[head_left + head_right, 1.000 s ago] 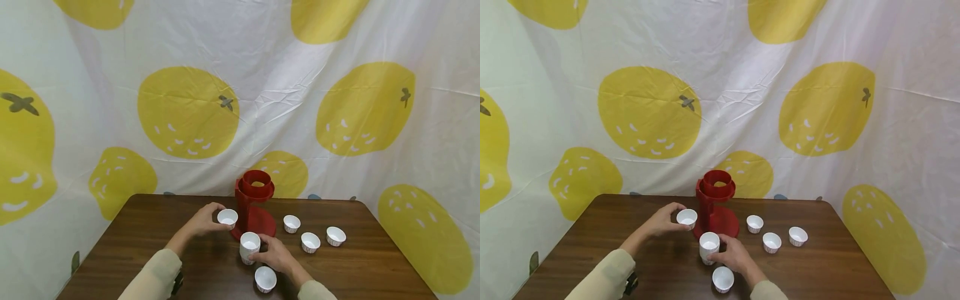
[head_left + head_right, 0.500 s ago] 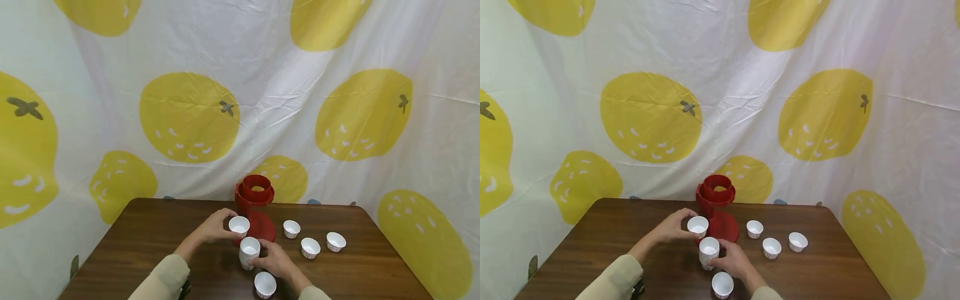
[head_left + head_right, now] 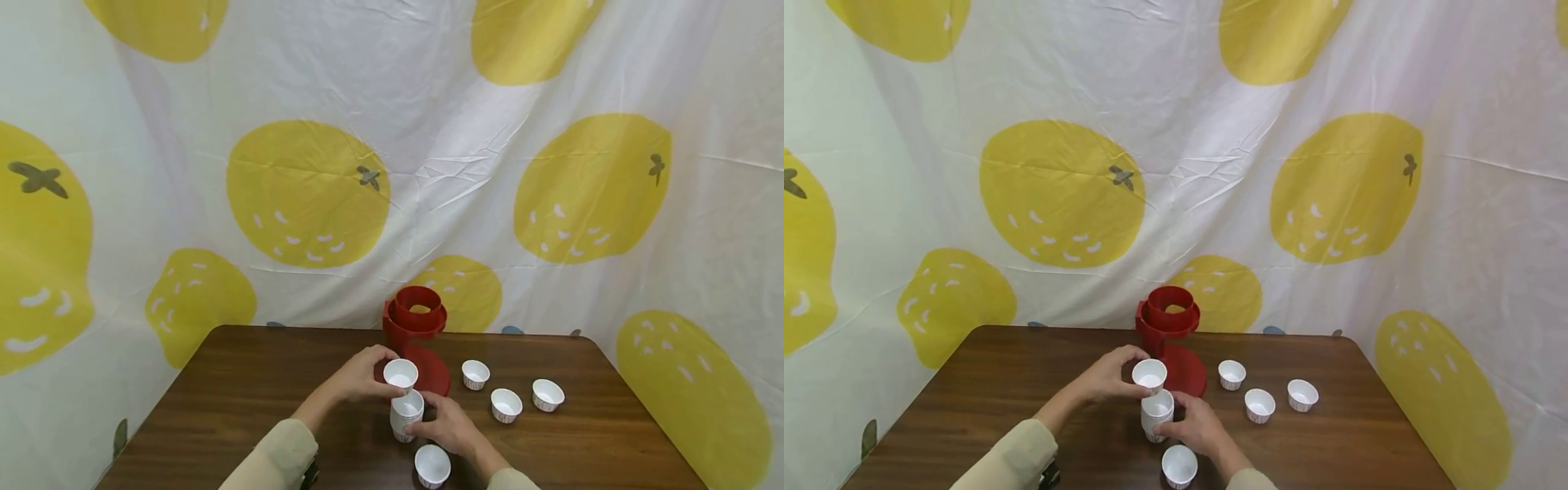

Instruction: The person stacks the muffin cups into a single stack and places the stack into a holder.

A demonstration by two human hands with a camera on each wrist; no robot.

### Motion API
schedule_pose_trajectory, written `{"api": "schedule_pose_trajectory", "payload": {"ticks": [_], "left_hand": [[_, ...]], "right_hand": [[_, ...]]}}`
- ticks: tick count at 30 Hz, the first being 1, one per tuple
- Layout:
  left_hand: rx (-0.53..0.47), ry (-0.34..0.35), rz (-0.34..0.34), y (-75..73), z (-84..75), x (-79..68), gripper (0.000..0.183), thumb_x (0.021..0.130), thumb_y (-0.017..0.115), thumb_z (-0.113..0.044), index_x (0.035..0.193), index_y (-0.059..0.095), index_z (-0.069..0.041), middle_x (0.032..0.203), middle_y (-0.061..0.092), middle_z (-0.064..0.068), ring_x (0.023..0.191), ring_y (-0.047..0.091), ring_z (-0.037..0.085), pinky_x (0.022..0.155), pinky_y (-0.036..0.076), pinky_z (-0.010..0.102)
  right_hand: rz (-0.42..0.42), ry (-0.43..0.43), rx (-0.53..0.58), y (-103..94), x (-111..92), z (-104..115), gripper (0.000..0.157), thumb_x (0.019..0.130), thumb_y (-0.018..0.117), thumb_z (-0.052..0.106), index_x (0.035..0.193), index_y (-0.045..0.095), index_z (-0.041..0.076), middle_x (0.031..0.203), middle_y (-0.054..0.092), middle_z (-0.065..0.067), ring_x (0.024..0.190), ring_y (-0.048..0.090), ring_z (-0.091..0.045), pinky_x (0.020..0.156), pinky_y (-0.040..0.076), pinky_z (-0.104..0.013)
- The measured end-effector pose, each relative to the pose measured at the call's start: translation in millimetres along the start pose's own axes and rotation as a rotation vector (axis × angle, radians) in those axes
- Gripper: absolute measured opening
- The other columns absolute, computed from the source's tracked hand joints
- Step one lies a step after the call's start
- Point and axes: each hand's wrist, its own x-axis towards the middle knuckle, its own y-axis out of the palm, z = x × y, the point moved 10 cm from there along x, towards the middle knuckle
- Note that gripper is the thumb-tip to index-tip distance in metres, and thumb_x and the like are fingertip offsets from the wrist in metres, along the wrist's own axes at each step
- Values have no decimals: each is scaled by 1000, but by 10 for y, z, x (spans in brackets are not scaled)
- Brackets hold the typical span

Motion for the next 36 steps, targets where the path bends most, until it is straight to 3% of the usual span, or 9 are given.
{"api": "schedule_pose_trajectory", "payload": {"ticks": [17,29,36], "left_hand": [[16,-20,70,179,39,-23,55,78,84,-36,121,63,-10,116,60,1,112,54,33,94,45,43],[48,29,75,257,17,-51,53,77,85,-35,120,65,-10,113,62,1,110,54,31,92,43,38],[49,28,82,312,71,-71,51,77,84,-36,119,66,-12,111,62,-3,108,54,26,90,43,35]], "right_hand": [[3,-16,5,2,11,1,61,78,85,31,128,61,4,112,69,-5,107,62,-27,92,48,-51],[28,-16,76,18,10,20,58,80,84,26,128,61,3,111,70,-7,101,64,-23,85,52,-41],[23,-17,72,18,0,13,59,80,84,26,128,61,2,113,69,-7,103,64,-25,86,51,-43]]}}
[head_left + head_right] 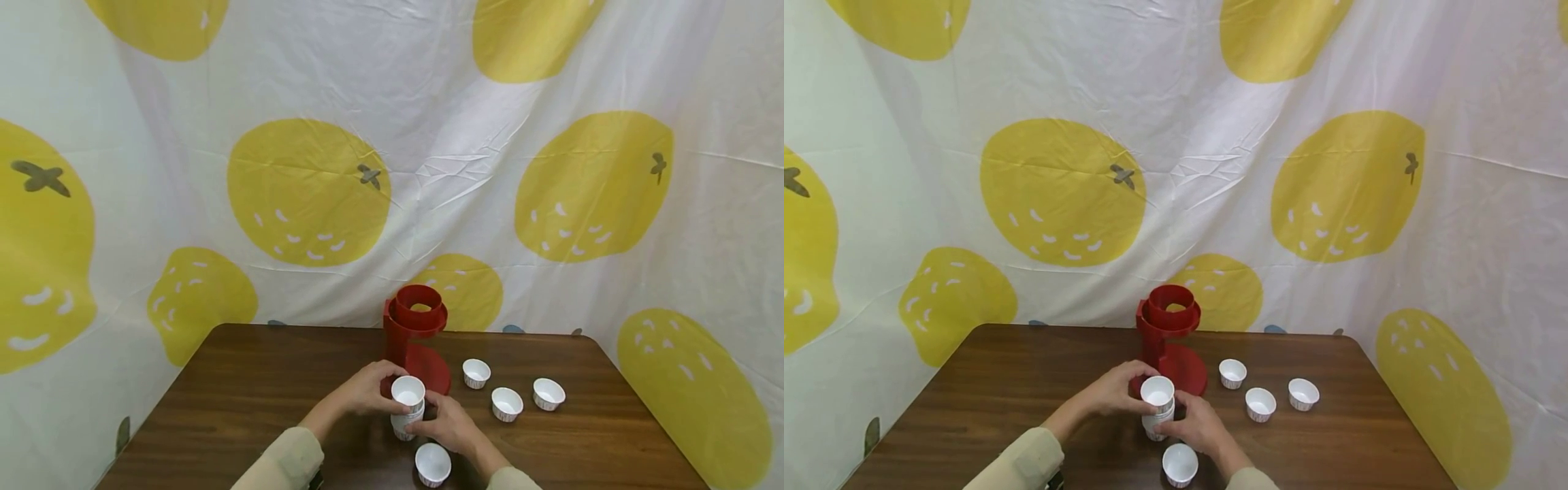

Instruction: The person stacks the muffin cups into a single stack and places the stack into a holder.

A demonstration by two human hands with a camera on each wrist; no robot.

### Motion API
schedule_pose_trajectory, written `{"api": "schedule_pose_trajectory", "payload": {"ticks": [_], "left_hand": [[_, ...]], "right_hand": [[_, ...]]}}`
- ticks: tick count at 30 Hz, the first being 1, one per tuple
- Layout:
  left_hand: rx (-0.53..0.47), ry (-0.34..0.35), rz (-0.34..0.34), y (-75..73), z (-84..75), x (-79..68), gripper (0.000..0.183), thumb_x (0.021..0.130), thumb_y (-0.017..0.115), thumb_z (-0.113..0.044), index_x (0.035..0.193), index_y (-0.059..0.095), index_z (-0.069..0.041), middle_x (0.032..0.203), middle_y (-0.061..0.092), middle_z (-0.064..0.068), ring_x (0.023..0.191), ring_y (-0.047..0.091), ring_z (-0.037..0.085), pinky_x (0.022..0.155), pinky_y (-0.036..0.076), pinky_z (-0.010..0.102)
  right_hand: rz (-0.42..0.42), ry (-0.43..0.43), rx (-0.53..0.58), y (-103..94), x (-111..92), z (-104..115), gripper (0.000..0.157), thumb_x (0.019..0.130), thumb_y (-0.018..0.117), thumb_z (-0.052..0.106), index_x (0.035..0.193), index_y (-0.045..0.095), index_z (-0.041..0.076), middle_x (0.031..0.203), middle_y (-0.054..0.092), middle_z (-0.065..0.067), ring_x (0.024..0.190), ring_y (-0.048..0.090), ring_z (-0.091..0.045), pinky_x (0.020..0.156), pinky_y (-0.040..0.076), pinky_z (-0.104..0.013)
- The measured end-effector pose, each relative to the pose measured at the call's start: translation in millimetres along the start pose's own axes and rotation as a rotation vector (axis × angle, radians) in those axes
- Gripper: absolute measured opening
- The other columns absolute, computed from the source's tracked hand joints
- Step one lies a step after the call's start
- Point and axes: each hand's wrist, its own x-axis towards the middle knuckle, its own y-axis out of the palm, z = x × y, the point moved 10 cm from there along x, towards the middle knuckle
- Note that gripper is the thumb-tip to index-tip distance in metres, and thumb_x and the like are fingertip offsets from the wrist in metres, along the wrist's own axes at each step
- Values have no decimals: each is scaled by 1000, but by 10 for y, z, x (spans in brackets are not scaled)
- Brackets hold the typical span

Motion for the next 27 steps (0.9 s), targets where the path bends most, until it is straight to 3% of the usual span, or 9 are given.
{"api": "schedule_pose_trajectory", "payload": {"ticks": [10,20,27], "left_hand": [[-5,-43,48,94,87,-30,65,79,83,-36,130,60,-3,122,59,12,113,53,34,94,46,40],[-24,-58,54,150,142,-84,68,79,84,-36,132,59,-2,115,58,3,109,55,31,90,47,34],[-50,-42,26,174,151,-105,67,78,85,-33,130,59,-1,114,59,5,107,58,32,90,48,35]], "right_hand": [[-11,16,-52,-17,-5,-5,59,79,84,30,127,62,4,113,68,-4,106,61,-25,90,48,-47],[-11,24,-57,-24,-2,-3,62,79,84,32,129,61,4,114,68,-3,108,61,-25,92,47,-49],[-14,16,-88,-23,-19,8,62,78,84,31,129,61,5,115,68,-2,110,60,-26,93,46,-51]]}}
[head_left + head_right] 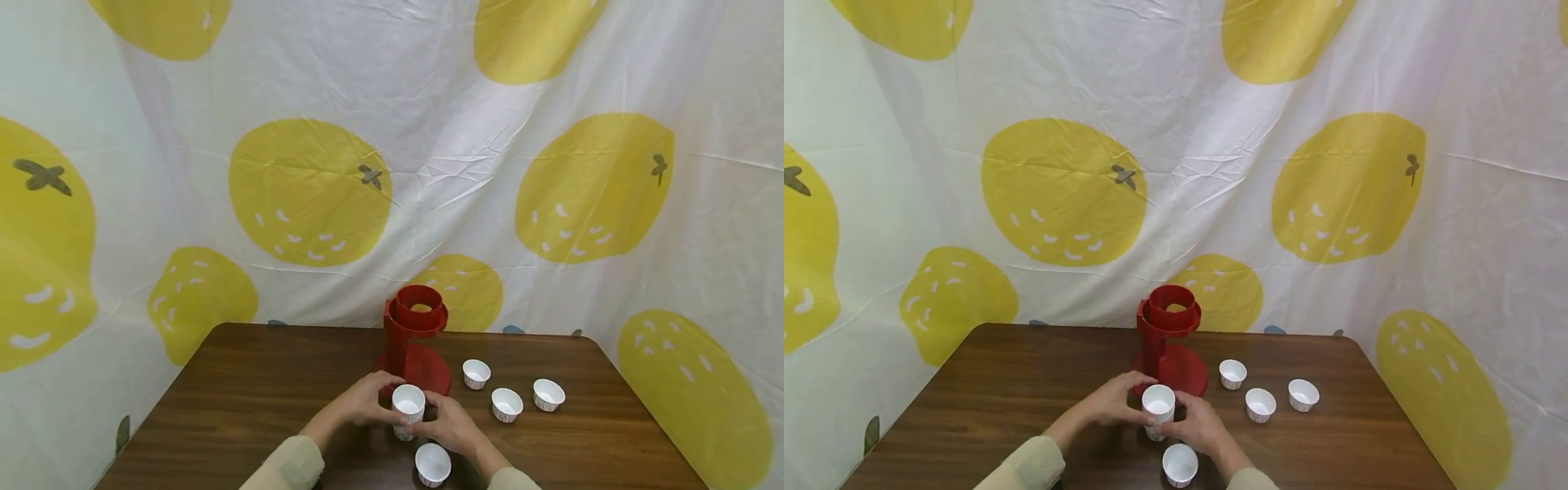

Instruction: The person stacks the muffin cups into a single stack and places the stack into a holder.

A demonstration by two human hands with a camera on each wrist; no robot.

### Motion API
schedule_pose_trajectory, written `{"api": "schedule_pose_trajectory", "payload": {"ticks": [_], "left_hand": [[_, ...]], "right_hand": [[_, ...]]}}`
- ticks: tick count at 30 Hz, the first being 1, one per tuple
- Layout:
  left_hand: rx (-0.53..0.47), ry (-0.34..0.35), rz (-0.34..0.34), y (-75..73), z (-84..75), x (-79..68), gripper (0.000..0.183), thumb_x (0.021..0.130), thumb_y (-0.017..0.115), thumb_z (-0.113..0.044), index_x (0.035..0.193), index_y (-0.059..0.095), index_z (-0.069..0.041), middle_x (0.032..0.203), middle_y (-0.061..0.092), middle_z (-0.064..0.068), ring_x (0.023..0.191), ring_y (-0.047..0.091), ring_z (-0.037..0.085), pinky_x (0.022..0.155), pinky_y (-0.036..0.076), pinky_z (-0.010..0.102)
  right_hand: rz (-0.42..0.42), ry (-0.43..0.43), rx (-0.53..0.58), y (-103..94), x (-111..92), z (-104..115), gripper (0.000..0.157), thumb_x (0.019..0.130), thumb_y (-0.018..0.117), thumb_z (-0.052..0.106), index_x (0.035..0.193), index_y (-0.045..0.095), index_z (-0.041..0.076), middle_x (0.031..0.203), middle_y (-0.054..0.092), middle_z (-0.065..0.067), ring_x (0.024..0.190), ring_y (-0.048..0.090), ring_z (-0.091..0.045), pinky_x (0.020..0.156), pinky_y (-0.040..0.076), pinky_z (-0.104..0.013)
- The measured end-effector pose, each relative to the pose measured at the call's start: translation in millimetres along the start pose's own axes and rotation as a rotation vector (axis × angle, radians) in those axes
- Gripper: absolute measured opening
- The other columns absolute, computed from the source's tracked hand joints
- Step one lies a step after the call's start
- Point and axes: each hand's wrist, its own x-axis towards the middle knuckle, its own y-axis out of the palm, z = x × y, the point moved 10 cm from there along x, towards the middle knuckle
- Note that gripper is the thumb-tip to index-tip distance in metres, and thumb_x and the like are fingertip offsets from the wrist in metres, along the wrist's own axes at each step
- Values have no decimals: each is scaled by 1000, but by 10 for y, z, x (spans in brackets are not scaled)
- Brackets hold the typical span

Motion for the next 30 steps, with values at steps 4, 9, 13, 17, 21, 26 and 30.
{"api": "schedule_pose_trajectory", "payload": {"ticks": [4,9,13,17,21,26,30], "left_hand": [[-1,4,-13,12,22,3,65,77,86,-32,129,60,-3,113,60,4,105,59,29,89,48,33],[13,4,-14,40,45,18,65,76,86,-34,129,60,-5,114,60,2,103,57,19,89,47,32],[14,-8,-6,54,51,30,65,77,86,-35,129,60,-7,115,60,1,104,56,17,90,47,33],[11,-14,-5,54,39,35,64,77,86,-35,129,60,-9,118,60,1,107,55,17,93,46,36],[6,-18,-6,59,38,36,61,77,85,-35,128,61,-10,118,61,0,108,55,17,94,46,37],[13,-32,-15,51,53,27,57,77,85,-34,124,63,-11,116,62,-1,108,56,16,94,46,37],[13,-50,-11,46,70,24,57,77,85,-34,124,63,-10,114,63,-1,107,57,17,93,47,37]], "right_hand": [[3,-4,-13,4,-10,-1,60,78,84,31,128,62,6,113,68,-2,110,60,-27,94,45,-52],[4,-7,-35,-4,-28,-17,61,78,84,31,128,62,5,116,68,-5,113,59,-32,95,44,-57],[-10,-17,-68,-18,-47,-21,65,77,85,36,129,62,3,118,68,-8,115,59,-35,96,44,-58],[-30,-19,-79,-65,-78,-13,70,76,85,41,132,62,5,120,68,-9,116,59,-35,96,44,-57],[-26,-13,-21,-120,-123,-10,71,78,84,41,134,59,5,121,68,-10,116,59,-35,97,44,-57],[-28,-20,35,-213,-207,12,63,85,78,35,136,57,3,121,68,-12,118,59,-37,98,42,-58],[-81,-21,-26,-337,-280,20,53,89,73,35,133,61,8,126,65,-10,122,55,-35,99,42,-58]]}}
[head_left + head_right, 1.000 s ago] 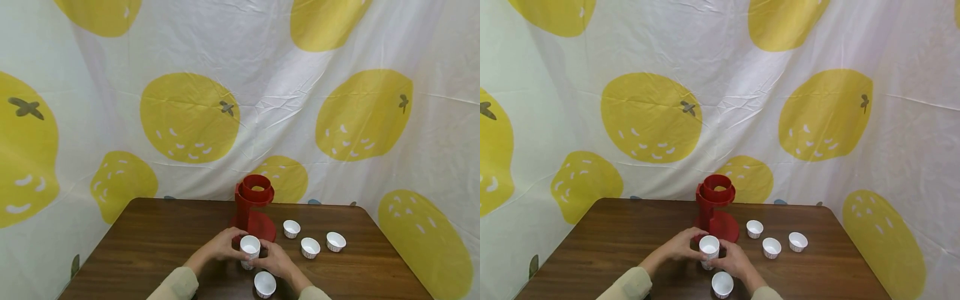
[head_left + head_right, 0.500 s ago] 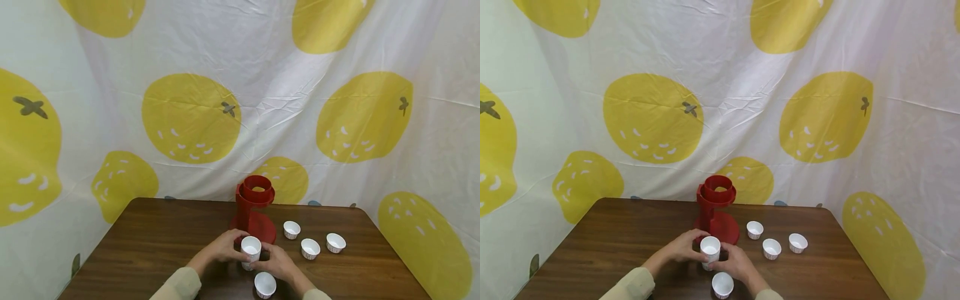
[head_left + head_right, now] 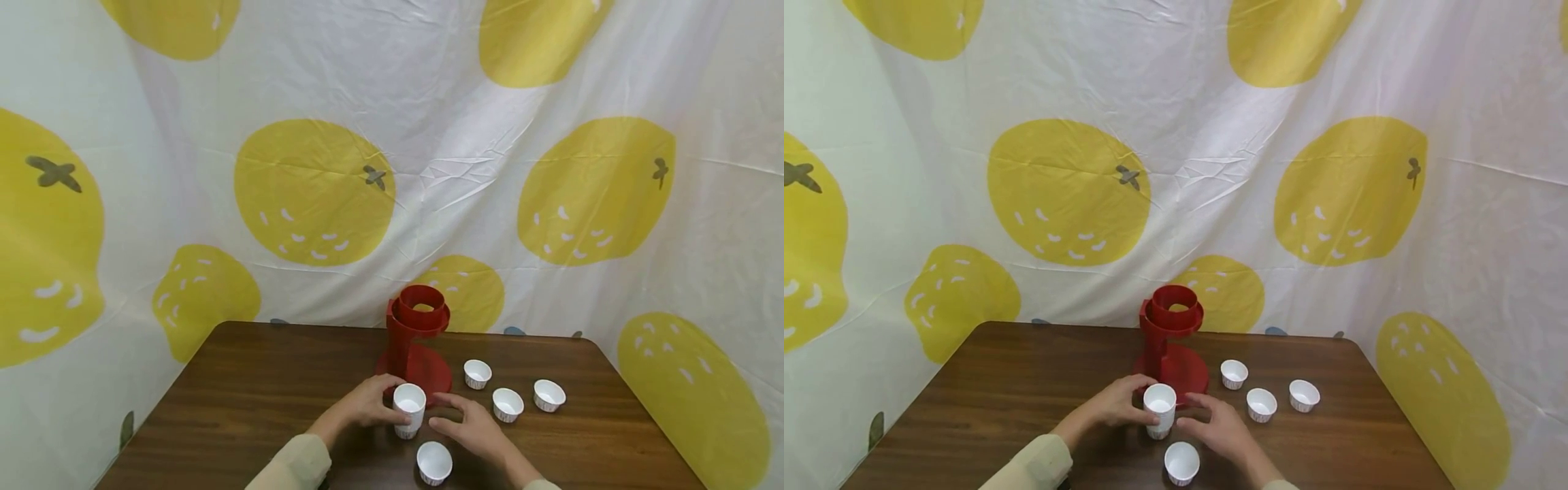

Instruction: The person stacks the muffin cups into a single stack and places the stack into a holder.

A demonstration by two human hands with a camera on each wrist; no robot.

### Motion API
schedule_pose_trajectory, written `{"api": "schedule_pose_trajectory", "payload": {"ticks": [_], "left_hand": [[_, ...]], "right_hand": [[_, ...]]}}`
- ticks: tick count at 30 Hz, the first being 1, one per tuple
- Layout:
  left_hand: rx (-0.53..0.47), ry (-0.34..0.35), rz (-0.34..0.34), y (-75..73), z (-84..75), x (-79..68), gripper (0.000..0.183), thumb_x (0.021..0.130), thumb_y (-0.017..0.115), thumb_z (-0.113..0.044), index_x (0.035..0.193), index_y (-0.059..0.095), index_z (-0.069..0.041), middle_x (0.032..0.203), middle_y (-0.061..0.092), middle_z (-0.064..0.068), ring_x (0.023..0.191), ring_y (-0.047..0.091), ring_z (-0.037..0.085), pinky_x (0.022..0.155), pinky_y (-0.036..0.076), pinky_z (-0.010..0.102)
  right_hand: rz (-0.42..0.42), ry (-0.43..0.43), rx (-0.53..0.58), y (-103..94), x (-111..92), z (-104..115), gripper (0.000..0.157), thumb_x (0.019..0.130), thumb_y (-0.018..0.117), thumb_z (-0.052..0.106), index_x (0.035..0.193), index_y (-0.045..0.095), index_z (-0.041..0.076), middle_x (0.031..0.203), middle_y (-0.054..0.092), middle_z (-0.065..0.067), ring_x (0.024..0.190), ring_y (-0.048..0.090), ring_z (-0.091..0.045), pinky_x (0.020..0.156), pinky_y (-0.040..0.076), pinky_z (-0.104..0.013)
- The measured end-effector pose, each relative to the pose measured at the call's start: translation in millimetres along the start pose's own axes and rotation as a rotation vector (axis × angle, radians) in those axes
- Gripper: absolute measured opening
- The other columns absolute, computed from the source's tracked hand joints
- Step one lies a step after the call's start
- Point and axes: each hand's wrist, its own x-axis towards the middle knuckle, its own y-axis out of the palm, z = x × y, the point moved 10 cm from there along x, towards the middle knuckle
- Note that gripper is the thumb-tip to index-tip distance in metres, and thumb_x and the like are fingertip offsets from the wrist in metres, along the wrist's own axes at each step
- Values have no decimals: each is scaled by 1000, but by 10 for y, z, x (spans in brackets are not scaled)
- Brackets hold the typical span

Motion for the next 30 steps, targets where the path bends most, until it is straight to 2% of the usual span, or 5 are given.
{"api": "schedule_pose_trajectory", "payload": {"ticks": [6,13,19,25,30], "left_hand": [[2,-14,4,-7,33,1,58,77,85,-34,124,62,-8,114,63,-1,106,58,17,93,48,38],[4,-5,2,0,15,-8,58,78,85,-34,124,62,-8,112,64,-1,105,58,16,93,47,36],[19,-12,2,9,19,-10,59,78,85,-34,125,63,-6,114,64,1,106,58,16,93,47,36],[53,-9,-1,8,25,-18,60,78,84,-36,125,63,-5,116,65,5,109,58,21,95,47,38],[56,12,-2,8,16,-27,59,78,83,-36,124,63,-5,115,65,5,109,58,23,94,47,37]], "right_hand": [[12,-44,-2,-71,-93,31,49,94,68,33,133,60,4,126,66,-10,122,55,-34,100,41,-58],[51,-113,-52,-52,-251,61,49,94,68,36,132,61,7,127,66,-5,121,56,-30,99,45,-47],[94,-122,-95,-19,-390,19,62,88,74,42,136,58,6,134,61,-6,124,53,-26,100,45,-40],[152,-115,-138,13,-462,-22,73,82,80,44,138,55,4,134,58,-9,124,53,-29,98,45,-44],[162,-155,-170,73,-491,-34,80,77,84,44,138,54,2,131,60,-10,121,54,-27,96,46,-43]]}}
